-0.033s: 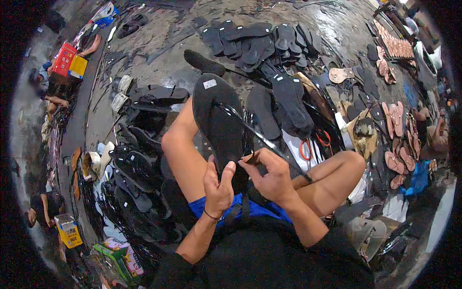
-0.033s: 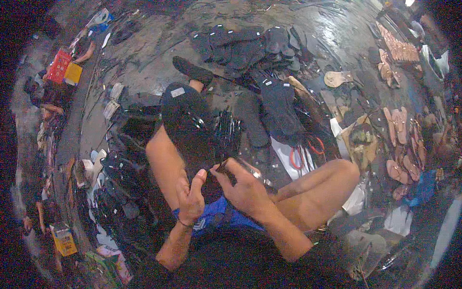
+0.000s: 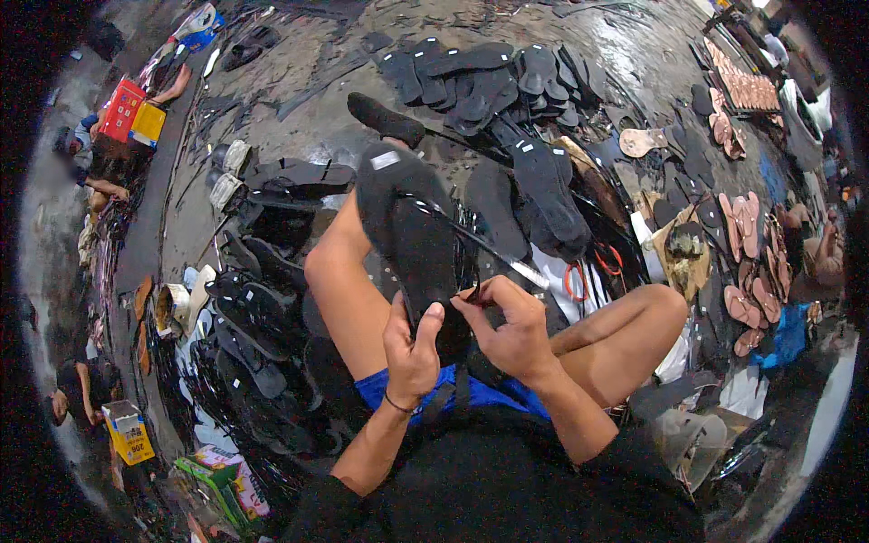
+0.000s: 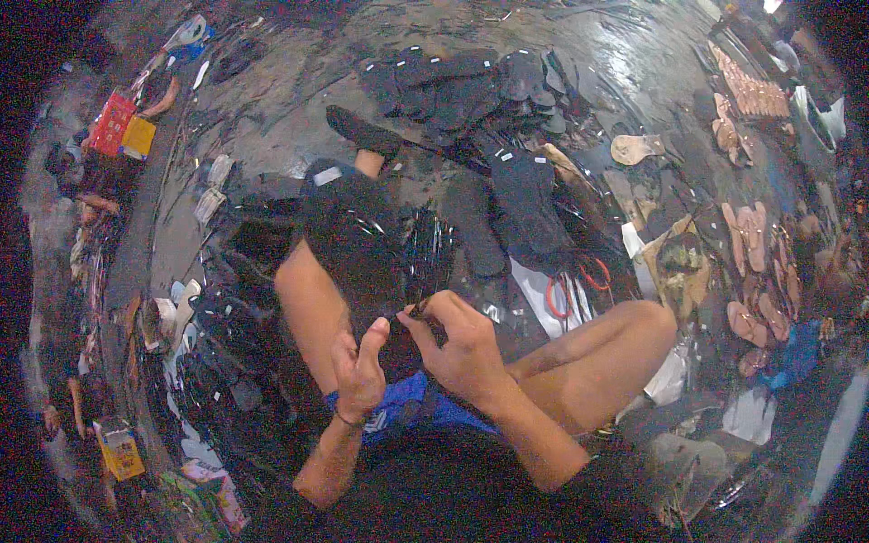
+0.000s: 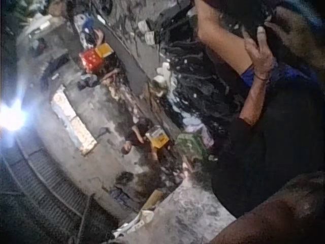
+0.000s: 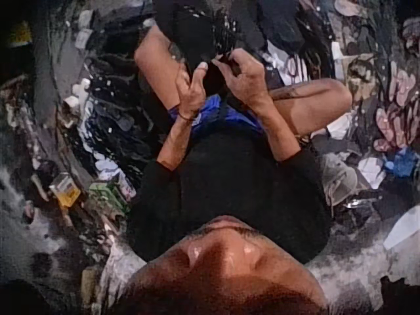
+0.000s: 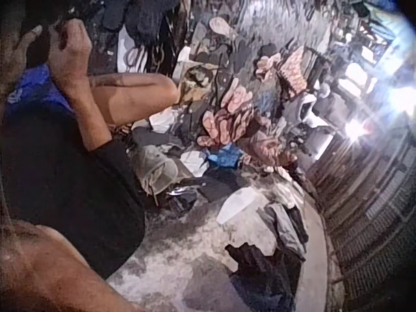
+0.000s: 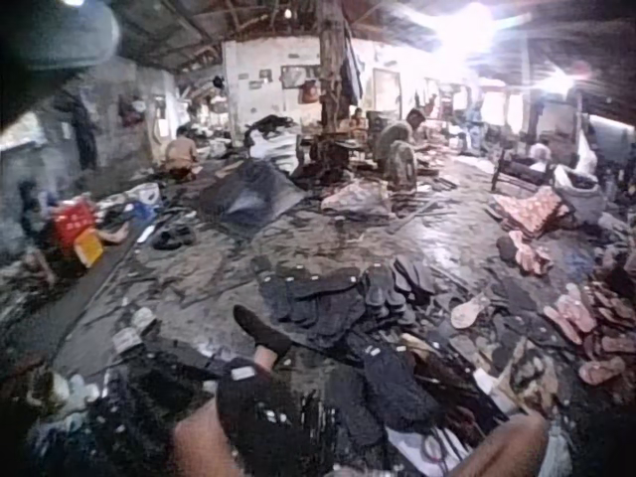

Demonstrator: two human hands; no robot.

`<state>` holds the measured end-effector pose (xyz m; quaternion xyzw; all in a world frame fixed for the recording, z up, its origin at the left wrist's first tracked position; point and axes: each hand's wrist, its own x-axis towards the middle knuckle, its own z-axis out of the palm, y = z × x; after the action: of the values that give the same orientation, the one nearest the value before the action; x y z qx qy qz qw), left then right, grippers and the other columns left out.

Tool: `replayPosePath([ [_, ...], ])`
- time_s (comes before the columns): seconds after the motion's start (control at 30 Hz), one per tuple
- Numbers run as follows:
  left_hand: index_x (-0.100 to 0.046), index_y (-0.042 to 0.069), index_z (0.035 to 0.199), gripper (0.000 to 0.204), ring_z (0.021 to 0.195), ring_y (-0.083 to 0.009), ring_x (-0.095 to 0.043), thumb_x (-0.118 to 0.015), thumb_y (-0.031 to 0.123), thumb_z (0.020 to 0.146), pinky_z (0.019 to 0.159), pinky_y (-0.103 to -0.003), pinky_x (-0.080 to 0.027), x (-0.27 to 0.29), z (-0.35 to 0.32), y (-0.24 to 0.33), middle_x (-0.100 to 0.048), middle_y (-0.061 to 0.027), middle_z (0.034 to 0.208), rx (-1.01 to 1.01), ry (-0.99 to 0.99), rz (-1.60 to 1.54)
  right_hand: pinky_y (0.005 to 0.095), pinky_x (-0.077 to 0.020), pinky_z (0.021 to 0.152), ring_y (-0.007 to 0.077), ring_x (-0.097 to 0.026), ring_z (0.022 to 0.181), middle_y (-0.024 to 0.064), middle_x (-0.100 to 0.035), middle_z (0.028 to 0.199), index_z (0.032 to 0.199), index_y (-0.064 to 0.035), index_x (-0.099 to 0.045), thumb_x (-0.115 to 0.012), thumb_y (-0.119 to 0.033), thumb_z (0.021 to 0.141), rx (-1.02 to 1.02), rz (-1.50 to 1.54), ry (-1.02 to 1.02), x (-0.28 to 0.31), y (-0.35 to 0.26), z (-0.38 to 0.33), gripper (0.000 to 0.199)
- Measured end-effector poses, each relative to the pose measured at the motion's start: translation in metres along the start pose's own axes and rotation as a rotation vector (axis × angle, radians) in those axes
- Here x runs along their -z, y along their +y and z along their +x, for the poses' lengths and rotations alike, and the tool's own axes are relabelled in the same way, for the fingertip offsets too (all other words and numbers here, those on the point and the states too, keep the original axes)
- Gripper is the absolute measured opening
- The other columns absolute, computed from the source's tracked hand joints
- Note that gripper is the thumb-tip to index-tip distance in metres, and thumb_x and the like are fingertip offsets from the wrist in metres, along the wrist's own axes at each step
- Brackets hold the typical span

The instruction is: The person sits on the floor and assembles sandals by hand. They pick up a black sole and a strap, then thread the strap through holes in the sole and tie it securely. The person repeats this process for multiple sandals, placing the finished items into a pile.

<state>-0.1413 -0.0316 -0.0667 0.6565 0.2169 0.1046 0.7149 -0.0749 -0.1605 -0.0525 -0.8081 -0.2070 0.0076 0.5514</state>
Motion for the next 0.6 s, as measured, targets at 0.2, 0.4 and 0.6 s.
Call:
replayPosePath([
  [0.2, -0.054, -0.003, 0.121, 0.027, 0.095, -0.0112, -0.057, -0.055, 0.010, 0.098, 0.088, -0.026, -0.046, 0.001, 0.008, 0.008, -0.064, -0.0052, 0.106, 0.004, -0.038, 0.016, 0.0380, -0.0523, 0.071, 0.0302, -0.066, 0.078, 0.0128, -0.065, 0.085, 0.089, -0.0035, -0.067, -0.078, -0.011, 0.079, -0.015, 0.064, -0.285, 0.011, 0.016, 0.005, 0.017],
  [0.4, -0.054, -0.003, 0.122, 0.027, 0.092, -0.0103, -0.058, -0.056, 0.011, 0.098, 0.084, -0.026, -0.048, 0.001, 0.018, 0.002, -0.064, -0.0048, 0.105, 0.051, -0.087, 0.006, 0.0290, -0.0496, 0.062, 0.0170, -0.065, 0.068, 0.0094, -0.068, 0.077, 0.078, -0.0008, -0.062, -0.079, -0.007, 0.080, -0.012, 0.048, -0.113, 0.007, 0.027, 0.010, 0.018],
  [0.6, -0.054, -0.003, 0.123, 0.030, 0.093, -0.0107, -0.059, -0.058, 0.012, 0.098, 0.084, -0.026, -0.048, -0.004, 0.014, 0.005, -0.065, -0.0059, 0.104, -0.019, -0.075, 0.042, 0.0291, -0.0511, 0.063, 0.0181, -0.069, 0.071, 0.0114, -0.071, 0.081, 0.078, 0.0000, -0.061, -0.078, -0.007, 0.080, -0.044, 0.037, -0.066, 0.009, 0.015, 0.001, 0.019],
])
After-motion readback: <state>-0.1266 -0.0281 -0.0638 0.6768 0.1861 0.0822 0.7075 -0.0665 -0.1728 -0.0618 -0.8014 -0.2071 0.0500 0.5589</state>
